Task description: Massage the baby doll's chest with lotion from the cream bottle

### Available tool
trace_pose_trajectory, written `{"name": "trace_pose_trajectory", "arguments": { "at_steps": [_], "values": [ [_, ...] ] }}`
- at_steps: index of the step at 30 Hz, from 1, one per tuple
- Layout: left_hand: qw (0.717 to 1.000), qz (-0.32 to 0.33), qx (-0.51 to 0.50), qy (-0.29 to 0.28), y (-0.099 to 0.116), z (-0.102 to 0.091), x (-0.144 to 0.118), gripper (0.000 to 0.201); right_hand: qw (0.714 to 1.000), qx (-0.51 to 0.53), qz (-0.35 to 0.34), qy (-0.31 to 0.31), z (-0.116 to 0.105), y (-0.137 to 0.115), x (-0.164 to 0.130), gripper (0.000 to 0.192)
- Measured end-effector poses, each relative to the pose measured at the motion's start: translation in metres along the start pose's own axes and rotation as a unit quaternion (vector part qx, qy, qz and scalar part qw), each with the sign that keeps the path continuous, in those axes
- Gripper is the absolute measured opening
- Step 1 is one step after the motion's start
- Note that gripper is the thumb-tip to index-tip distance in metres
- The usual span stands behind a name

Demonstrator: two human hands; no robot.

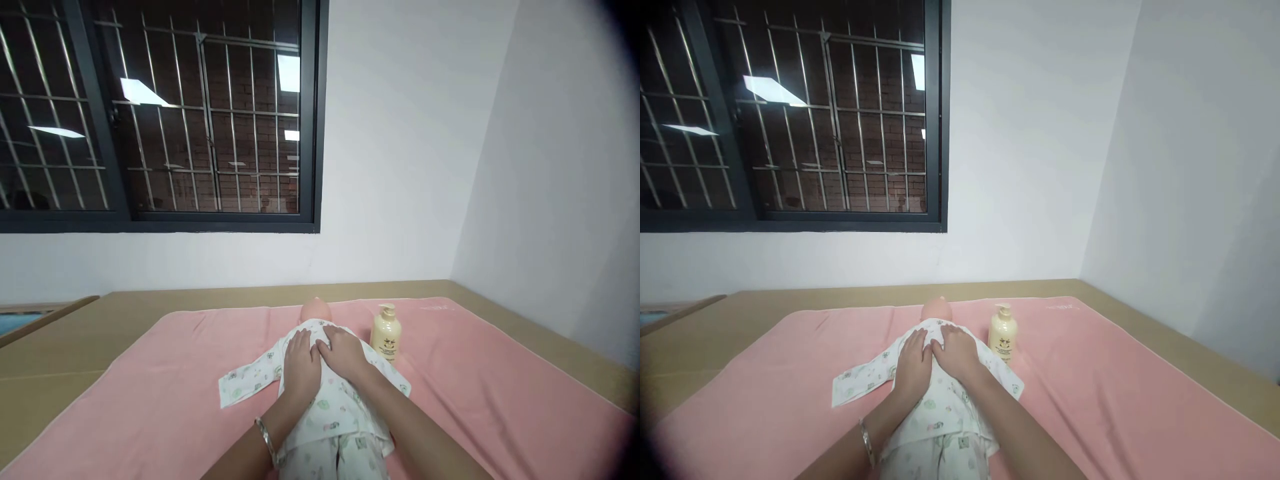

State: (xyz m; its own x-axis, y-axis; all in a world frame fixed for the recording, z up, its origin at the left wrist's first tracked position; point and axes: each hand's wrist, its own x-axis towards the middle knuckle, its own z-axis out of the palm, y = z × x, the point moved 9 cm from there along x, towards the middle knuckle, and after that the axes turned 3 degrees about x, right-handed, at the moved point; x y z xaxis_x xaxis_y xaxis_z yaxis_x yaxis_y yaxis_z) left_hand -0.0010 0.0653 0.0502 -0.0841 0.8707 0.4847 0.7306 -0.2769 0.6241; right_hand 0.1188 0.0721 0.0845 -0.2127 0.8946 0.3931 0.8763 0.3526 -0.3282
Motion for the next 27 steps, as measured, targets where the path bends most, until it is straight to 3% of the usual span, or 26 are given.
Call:
{"name": "trace_pose_trajectory", "arguments": {
  "at_steps": [5,9,16,21,27],
  "values": [
    [0.997,-0.021,0.058,-0.050,-0.012,0.011,0.016,0.050,0.999,0.003,-0.036,0.018,-0.002,-0.001,-0.002,0.029],
    [0.996,-0.020,0.066,-0.058,-0.016,0.013,0.022,0.049,0.999,-0.008,-0.042,0.029,-0.001,-0.005,-0.004,0.031],
    [0.992,0.072,0.093,-0.051,0.000,0.012,0.023,0.046,0.999,-0.052,0.002,-0.005,-0.002,-0.009,-0.012,0.032],
    [0.993,0.103,0.065,0.000,0.010,0.002,0.016,0.035,0.999,-0.033,-0.001,-0.006,-0.004,-0.002,-0.010,0.031],
    [0.981,0.165,0.087,0.057,0.029,-0.007,0.003,0.024,0.997,0.037,-0.058,-0.038,0.009,0.014,0.001,0.042]
  ]
}}
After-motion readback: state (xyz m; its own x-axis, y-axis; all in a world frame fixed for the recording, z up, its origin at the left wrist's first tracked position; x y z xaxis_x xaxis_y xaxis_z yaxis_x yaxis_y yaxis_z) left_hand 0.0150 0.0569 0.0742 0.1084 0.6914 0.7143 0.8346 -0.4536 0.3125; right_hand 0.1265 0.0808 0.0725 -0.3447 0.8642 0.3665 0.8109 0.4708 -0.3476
